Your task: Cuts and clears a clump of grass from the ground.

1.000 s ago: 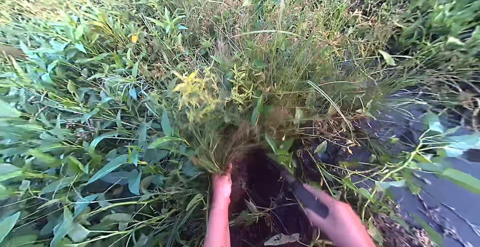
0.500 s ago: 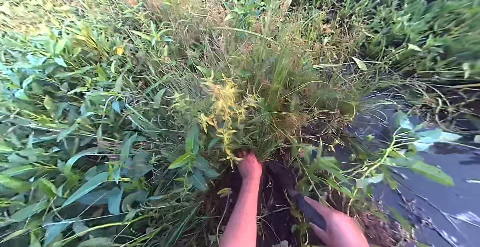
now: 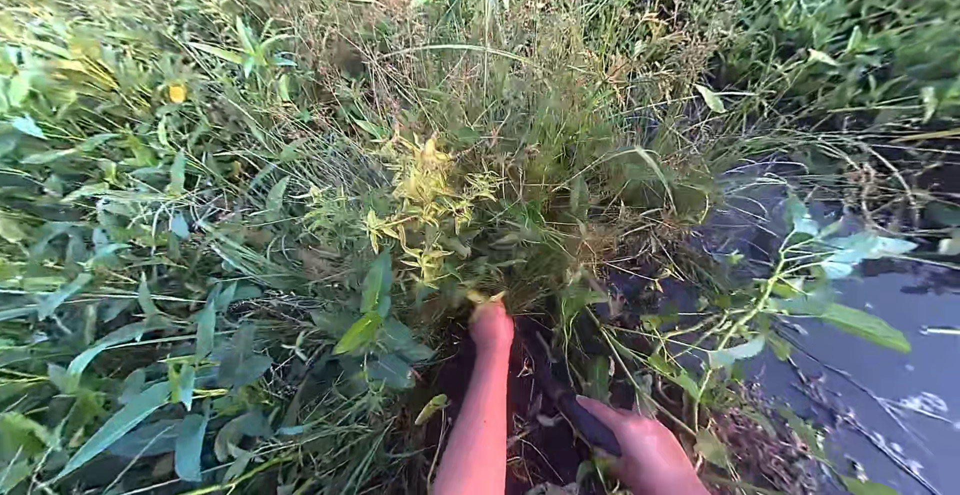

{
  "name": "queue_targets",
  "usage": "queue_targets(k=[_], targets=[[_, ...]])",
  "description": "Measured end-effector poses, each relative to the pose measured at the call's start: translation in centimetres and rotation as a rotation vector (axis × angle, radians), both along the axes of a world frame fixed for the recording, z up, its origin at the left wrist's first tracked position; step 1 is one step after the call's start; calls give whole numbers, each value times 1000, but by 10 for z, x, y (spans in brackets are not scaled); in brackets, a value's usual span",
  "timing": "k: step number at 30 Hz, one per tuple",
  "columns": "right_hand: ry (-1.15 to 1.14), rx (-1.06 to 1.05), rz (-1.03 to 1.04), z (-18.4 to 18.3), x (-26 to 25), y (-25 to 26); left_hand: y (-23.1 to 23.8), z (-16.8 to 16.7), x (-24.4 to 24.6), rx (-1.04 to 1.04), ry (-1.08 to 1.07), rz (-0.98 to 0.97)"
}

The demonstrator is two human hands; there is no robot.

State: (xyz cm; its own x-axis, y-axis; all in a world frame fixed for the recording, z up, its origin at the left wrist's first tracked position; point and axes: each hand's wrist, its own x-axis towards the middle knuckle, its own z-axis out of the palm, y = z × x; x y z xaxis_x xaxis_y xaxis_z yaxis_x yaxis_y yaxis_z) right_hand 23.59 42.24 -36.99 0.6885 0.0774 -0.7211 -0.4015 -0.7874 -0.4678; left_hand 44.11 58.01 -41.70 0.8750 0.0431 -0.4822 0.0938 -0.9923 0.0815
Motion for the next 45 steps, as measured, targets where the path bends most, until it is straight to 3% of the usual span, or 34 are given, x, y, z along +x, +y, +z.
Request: queue_targets(k=[4, 8, 14, 16, 21, 23, 25, 28, 33, 40, 45], targets=[[-47, 1, -49, 2, -15, -8, 17, -1, 10, -164, -66, 53], [-38, -50, -30, -12, 41, 18, 26, -8, 10, -247, -113, 125], [-34, 23, -74, 0, 13, 19, 70, -19, -1, -935, -175, 464], [-45, 49, -136, 6, -9, 8, 81, -5, -15, -997, -175, 596], [-11, 32, -178, 25, -21, -11, 122, 53, -41, -926, -393, 767], [-19, 36, -181, 30, -15, -10, 132, 71, -31, -843, -424, 719], [-41, 40, -171, 35, -7, -6, 134, 62, -14, -708, -367, 528], [-59, 54, -141, 37, 2, 3, 100, 34, 7, -417, -280, 268], [-60, 60, -113, 35, -8, 11, 39, -11, 19, 50, -171, 139], [-99, 114, -12, 27, -6, 32, 62, -9, 35, -85, -172, 164], [-48, 153, -55, 17, 0, 33, 77, -11, 37, -229, -209, 210]])
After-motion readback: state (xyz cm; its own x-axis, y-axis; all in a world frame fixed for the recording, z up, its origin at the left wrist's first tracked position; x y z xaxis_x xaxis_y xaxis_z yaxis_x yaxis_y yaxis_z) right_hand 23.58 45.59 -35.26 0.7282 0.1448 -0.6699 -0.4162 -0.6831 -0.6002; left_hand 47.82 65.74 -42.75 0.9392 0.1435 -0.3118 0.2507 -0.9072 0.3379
